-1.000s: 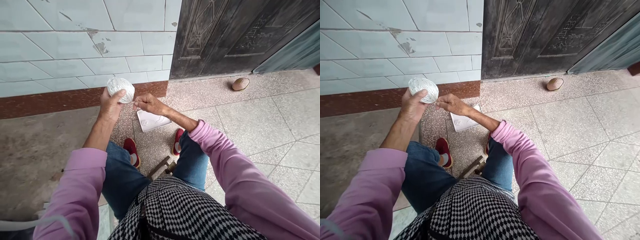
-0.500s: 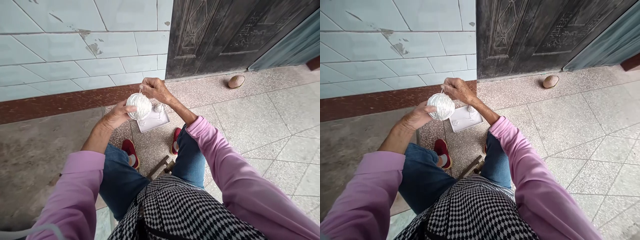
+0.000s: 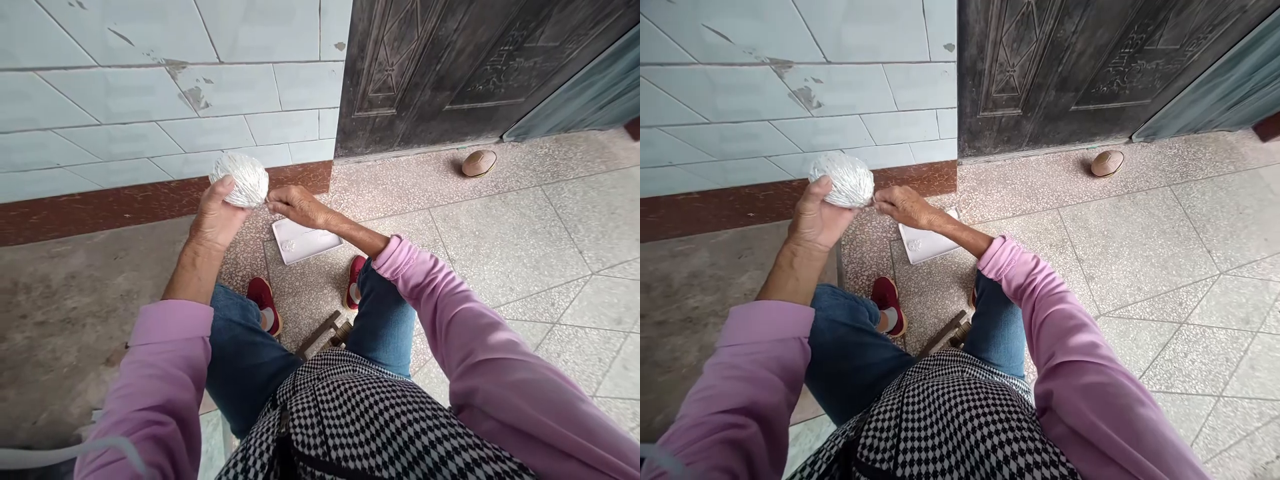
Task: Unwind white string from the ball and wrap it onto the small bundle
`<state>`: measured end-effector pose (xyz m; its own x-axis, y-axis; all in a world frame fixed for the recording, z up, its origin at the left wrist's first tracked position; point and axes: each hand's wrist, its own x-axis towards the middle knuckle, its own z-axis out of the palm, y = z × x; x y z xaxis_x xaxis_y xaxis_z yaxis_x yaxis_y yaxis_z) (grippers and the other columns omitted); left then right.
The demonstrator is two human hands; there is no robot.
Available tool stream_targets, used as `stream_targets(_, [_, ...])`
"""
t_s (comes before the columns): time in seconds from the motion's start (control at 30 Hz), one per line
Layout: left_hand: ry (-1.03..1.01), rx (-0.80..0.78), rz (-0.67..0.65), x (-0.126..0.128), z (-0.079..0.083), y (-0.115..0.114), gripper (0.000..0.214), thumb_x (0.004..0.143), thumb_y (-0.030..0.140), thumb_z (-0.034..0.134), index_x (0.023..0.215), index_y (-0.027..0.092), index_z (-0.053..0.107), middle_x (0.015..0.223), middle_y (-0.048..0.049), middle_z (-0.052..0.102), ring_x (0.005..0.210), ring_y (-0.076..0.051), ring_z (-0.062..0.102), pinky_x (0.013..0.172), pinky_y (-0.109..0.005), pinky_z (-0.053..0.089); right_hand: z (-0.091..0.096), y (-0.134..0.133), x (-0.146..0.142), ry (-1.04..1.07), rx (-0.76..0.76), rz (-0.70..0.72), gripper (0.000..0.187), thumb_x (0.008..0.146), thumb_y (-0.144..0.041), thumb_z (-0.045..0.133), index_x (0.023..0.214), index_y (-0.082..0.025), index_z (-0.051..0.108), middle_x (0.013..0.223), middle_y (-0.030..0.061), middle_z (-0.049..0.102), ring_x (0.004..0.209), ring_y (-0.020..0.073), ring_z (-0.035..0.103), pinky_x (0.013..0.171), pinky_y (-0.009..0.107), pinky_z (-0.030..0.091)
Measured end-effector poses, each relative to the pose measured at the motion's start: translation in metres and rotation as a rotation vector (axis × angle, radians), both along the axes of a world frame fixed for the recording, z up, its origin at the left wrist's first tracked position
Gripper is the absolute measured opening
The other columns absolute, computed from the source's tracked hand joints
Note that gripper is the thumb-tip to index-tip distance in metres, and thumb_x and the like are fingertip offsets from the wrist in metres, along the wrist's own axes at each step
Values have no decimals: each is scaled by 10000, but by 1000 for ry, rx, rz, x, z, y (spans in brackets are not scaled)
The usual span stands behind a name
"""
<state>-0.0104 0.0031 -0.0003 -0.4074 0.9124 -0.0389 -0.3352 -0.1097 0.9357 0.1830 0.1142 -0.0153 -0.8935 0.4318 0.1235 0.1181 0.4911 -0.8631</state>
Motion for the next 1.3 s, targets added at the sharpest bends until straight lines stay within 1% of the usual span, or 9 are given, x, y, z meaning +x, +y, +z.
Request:
stream_targets(0.2, [170,-164,129,-28,-25,1,851,573,500,1235,1249,230,793,1266,-96,884,1344,-398,769,1168,-569,705,14,-26,6,-29,13,183,415,1314,-63,667,924,-191,608,934,10,686,909,179,613,900,311,419])
stream_targets(0.33, [370,-278,88,-33,-34,-1,877,521,376,1251,1270,192,834,1144,-68,851,1170,-348,742,1159,-560,667,23,-10,20,122,-31,97,334,1370,-167,671,1041,-146,726,934,-4,660,911,165,577,930,299,456])
stream_targets(0.43, [359,-294,-129,-21,-25,-8,826,569,392,1220,1294,207,868,1172,-90,864,1135,-359,782,1072,-516,705,23,11,28,190,-76,-39,348,1384,-202,647,1047,-148,715,937,-1,663,912,157,573,907,280,471])
stream_targets(0.53, [291,-328,-317,0,-6,-15,790,628,498,1167,1326,239,901,1211,-132,886,1180,-414,839,943,-453,742,17,26,33,210,-130,-99,376,1379,-253,652,1012,-174,672,903,-6,628,868,155,538,848,267,475])
stream_targets(0.63, [274,-368,-394,16,10,-18,762,680,621,1120,1312,236,940,1240,-160,906,1340,-488,850,979,-455,774,12,32,35,224,-142,-126,419,1366,-361,700,984,-195,656,866,-11,571,836,165,496,799,269,469])
stream_targets(0.77, [242,-363,-414,23,15,-19,802,631,709,1100,1238,206,947,1237,-187,912,1407,-570,845,1015,-528,801,4,36,32,193,-144,-151,417,1345,-400,713,982,-202,660,857,-7,562,824,170,486,773,272,460])
stream_targets(0.97, [172,-209,-342,19,13,-19,918,617,708,1120,1376,233,918,1304,-203,907,1459,-597,829,1122,-648,799,-12,46,18,123,-40,-110,482,1362,-303,693,899,-200,601,824,-20,573,840,157,520,840,273,447])
stream_targets(1.13, [128,-86,-172,12,6,-8,962,681,734,1110,1466,237,862,1382,-225,891,1477,-539,814,1157,-612,777,-12,30,11,-98,53,-19,360,1280,-65,683,934,-153,723,959,31,736,948,183,654,944,303,445])
stream_targets(1.3, [178,-115,21,-3,-12,0,884,664,630,1144,1409,266,835,1394,-162,885,1430,-465,825,1090,-522,774,-3,3,9,-142,49,126,365,1250,-17,660,915,-151,717,908,20,703,895,177,606,920,309,420])
